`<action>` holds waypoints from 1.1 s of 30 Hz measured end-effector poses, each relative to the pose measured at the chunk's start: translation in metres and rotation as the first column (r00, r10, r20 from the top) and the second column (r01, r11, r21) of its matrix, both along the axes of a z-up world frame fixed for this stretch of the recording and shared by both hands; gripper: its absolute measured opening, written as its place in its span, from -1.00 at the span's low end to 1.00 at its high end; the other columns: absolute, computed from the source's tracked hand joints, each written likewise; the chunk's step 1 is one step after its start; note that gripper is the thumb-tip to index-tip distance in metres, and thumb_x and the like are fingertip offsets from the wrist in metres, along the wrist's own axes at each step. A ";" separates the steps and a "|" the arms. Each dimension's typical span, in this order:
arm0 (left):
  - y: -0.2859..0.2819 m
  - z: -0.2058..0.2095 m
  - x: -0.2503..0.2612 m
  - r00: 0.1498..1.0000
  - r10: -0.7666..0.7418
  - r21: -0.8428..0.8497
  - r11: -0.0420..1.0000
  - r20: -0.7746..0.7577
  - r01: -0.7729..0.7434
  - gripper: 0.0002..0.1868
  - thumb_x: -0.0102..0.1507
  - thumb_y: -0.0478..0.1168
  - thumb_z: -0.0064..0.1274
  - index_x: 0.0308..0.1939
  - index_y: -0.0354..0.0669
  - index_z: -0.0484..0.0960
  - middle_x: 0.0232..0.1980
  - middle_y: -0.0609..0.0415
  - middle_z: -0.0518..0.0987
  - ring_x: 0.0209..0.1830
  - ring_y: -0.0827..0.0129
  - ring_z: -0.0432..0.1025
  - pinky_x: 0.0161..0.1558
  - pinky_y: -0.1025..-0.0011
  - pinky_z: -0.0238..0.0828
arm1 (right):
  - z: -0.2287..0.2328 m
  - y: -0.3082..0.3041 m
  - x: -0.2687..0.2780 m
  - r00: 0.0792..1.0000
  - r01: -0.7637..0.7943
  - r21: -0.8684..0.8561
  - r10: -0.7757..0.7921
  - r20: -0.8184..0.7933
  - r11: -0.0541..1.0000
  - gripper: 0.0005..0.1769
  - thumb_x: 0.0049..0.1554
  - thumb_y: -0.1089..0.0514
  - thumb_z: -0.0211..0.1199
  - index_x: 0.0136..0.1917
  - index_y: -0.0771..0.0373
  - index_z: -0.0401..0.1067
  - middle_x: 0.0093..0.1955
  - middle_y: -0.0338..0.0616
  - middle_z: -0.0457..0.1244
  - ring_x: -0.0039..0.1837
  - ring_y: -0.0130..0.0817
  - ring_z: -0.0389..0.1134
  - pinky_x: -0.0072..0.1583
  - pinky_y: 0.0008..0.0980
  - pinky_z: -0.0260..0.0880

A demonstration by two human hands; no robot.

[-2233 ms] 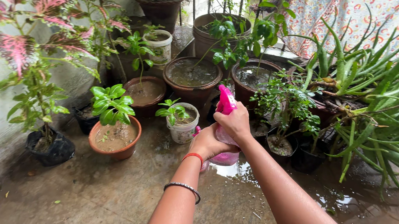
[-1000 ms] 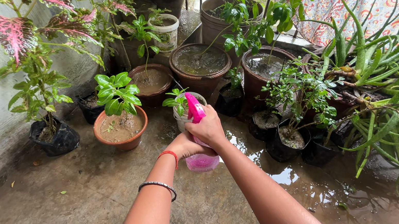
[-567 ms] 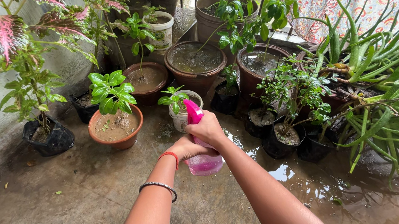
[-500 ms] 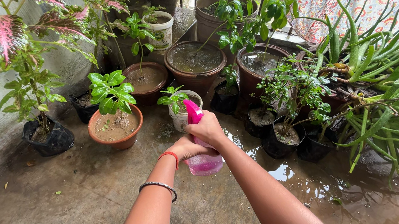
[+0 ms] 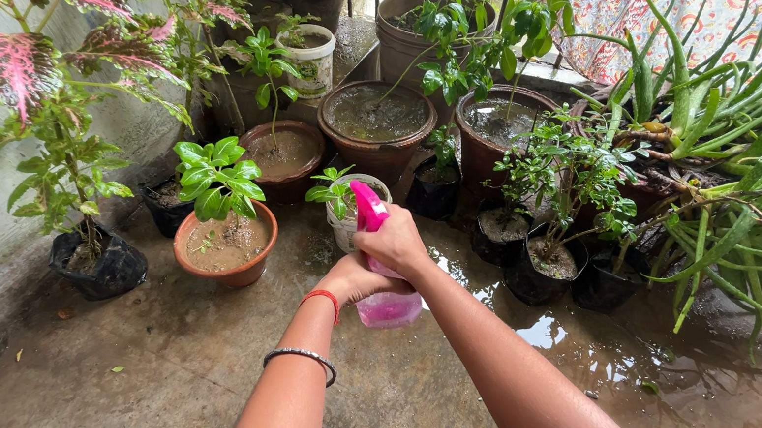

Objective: The person waters plants in various pots using a spray bottle, moving the sprayer between different foliage.

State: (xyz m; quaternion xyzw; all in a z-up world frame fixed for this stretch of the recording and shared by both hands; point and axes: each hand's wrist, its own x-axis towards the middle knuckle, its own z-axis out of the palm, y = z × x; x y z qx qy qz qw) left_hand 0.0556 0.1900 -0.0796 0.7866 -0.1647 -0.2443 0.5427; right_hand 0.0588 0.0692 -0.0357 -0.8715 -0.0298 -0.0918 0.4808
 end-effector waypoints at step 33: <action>0.105 0.027 -0.012 0.990 0.091 0.067 0.993 0.108 -0.098 -0.07 -0.21 0.06 0.52 0.23 -0.07 0.59 0.23 0.08 0.64 0.21 0.32 0.53 0.25 0.38 0.48 | 0.021 0.093 0.007 0.951 -0.300 0.029 0.297 0.083 0.953 -0.66 -0.21 0.15 0.34 -0.13 0.31 0.51 -0.24 -0.06 0.40 -0.18 -0.33 0.39 -0.01 -0.31 0.46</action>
